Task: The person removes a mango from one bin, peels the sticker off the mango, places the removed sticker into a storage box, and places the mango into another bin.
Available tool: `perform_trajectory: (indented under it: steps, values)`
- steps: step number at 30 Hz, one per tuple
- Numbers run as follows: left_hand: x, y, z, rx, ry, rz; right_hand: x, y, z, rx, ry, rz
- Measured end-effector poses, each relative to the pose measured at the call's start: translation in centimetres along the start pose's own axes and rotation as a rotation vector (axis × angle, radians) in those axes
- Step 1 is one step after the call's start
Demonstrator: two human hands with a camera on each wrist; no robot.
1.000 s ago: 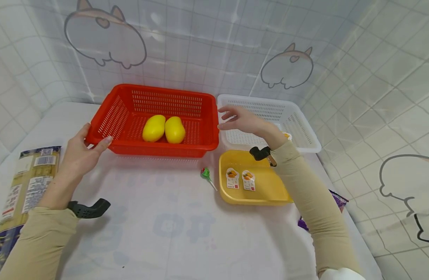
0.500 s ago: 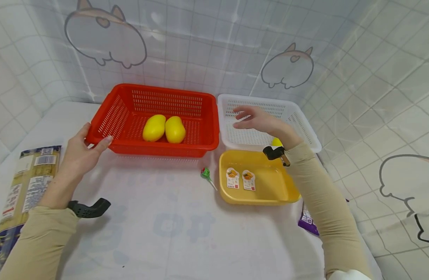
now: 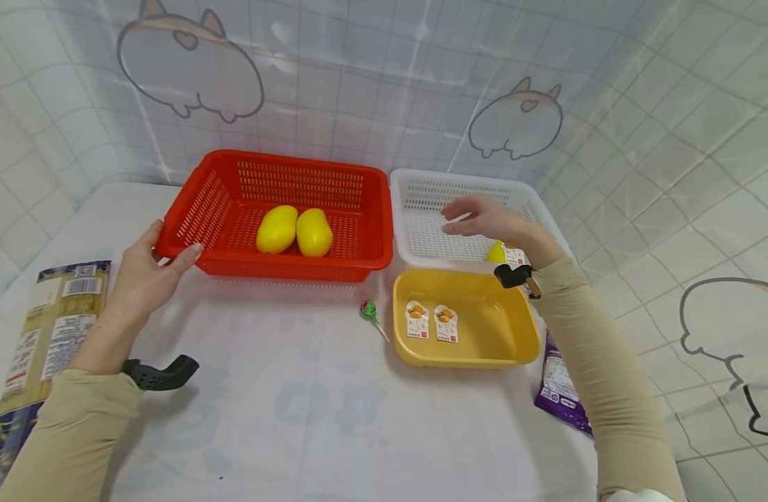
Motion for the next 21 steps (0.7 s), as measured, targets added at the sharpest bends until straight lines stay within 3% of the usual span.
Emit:
perform_trajectory:
  steps: [21]
  values:
    - [-0.2, -0.1, 0.0, 0.025, -0.011, 0.002, 0.2, 4.1, 3.6, 0.033, -0.038, -0.049]
Point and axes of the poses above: each hand's wrist, its own x-axis away from the middle knuckle, its own z-axis out of the back of the hand, y = z × x, the point moved 4 cm from there along -x, towards the middle knuckle, and after that the axes turned 15 degrees about y, right-handed, at the moved point
